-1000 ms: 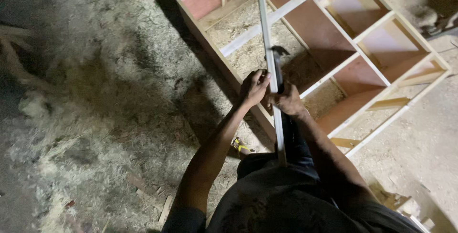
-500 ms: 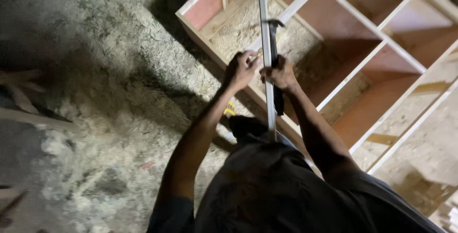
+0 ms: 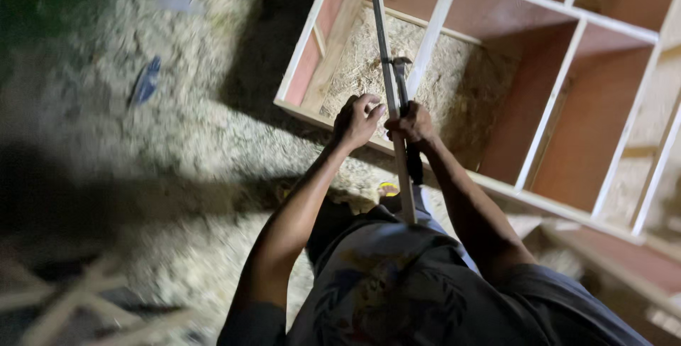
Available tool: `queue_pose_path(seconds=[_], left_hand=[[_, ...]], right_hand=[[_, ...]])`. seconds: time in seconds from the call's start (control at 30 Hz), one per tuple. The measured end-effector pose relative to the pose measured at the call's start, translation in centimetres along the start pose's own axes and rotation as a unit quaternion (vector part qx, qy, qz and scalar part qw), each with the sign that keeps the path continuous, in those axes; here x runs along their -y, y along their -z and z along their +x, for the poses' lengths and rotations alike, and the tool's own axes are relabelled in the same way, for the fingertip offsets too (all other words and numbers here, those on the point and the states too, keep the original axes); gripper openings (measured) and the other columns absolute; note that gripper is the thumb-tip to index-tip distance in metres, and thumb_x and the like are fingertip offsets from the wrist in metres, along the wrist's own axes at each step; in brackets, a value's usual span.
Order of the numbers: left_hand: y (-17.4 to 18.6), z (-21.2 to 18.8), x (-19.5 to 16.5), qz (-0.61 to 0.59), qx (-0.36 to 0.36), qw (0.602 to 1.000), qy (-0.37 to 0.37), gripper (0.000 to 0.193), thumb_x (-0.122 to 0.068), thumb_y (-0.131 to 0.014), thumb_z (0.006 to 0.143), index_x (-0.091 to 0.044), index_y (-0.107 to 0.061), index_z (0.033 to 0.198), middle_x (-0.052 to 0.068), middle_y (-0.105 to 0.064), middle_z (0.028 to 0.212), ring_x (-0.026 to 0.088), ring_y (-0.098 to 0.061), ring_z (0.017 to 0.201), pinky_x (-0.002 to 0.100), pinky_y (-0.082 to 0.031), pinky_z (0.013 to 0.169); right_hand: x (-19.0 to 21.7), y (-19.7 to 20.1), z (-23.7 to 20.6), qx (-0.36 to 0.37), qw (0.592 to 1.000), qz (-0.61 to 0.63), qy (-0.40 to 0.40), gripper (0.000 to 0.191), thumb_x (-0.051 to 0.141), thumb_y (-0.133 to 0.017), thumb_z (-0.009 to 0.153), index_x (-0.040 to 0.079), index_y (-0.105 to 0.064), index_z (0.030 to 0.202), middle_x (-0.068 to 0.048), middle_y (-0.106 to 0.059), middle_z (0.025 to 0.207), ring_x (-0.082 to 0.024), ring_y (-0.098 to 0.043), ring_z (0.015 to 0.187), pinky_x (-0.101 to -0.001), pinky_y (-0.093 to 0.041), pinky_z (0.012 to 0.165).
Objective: The person assembles a wooden cabinet by hammering nails into wooden strips and attaching them to a larger cabinet frame. They use a hammer to secure the pieces and adjust the cabinet's position during the process.
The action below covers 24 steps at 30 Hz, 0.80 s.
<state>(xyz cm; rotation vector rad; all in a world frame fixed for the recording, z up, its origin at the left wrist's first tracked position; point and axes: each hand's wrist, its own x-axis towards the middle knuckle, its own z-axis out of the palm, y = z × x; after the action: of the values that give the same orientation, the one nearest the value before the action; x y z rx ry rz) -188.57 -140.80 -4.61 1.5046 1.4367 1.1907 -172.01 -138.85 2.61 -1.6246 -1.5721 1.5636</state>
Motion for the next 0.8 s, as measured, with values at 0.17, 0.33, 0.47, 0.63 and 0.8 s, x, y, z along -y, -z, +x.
queue_pose_path(seconds=[0.17, 0.33, 0.47, 0.63, 0.8], left_hand=[[7.1, 2.7, 3.2, -0.057, 0.051, 0.993, -0.091, 0.023, -0.017, -0.072, 0.095, -0.005, -0.061, 0.111, 0.013, -0.064, 0.102, 0.026, -0.058, 0.086, 0.041, -0.051, 0.076], [14.0, 5.2, 2.3, 0.158, 0.187, 0.968, -0.056, 0.02, -0.013, -0.072, 0.092, -0.015, -0.064, 0.11, 0.015, -0.066, 0.102, 0.034, -0.067, 0.093, 0.046, -0.053, 0.078], [14.5, 9.2, 3.5, 0.214, 0.31, 0.925, -0.052, 0.042, -0.002, -0.061, 0.087, -0.016, -0.058, 0.126, 0.019, -0.06, 0.126, 0.04, -0.065, 0.106, 0.051, -0.053, 0.084], [11.3, 14.3, 7.2, 0.176, 0.306, 0.91, -0.215, 0.083, 0.006, -0.06, 0.069, -0.012, -0.044, 0.148, 0.04, -0.034, 0.147, 0.052, -0.054, 0.116, 0.051, -0.052, 0.089], [11.9, 20.0, 9.5, 0.218, 0.387, 0.846, -0.294, 0.042, -0.002, -0.062, 0.083, -0.012, -0.063, 0.124, 0.029, -0.049, 0.135, 0.043, -0.06, 0.109, 0.058, -0.047, 0.083]], right_hand=[[2.4, -8.2, 1.2, -0.098, 0.991, 0.059, -0.074, 0.036, 0.015, -0.085, 0.073, -0.004, -0.061, 0.093, -0.016, -0.071, 0.075, -0.022, -0.072, 0.063, -0.0354, -0.058, 0.054], [3.8, -12.4, 1.9, -0.123, 0.987, 0.095, -0.044, 0.038, 0.013, -0.086, 0.075, -0.002, -0.062, 0.1, -0.012, -0.072, 0.076, -0.018, -0.071, 0.063, -0.0335, -0.057, 0.056], [4.1, -13.4, 3.6, -0.147, 0.975, 0.15, -0.076, 0.037, 0.008, -0.083, 0.075, -0.004, -0.06, 0.101, -0.012, -0.069, 0.075, -0.02, -0.07, 0.061, -0.0358, -0.057, 0.055], [3.4, -14.3, 7.2, -0.141, 0.97, 0.163, -0.117, 0.035, 0.009, -0.079, 0.076, 0.0, -0.061, 0.105, -0.009, -0.067, 0.073, -0.017, -0.065, 0.061, -0.035, -0.053, 0.053], [3.9, -16.5, 11.3, -0.124, 0.943, 0.3, -0.067, 0.028, 0.008, -0.071, 0.081, -0.003, -0.063, 0.105, -0.009, -0.07, 0.079, -0.017, -0.066, 0.065, -0.0321, -0.056, 0.059]])
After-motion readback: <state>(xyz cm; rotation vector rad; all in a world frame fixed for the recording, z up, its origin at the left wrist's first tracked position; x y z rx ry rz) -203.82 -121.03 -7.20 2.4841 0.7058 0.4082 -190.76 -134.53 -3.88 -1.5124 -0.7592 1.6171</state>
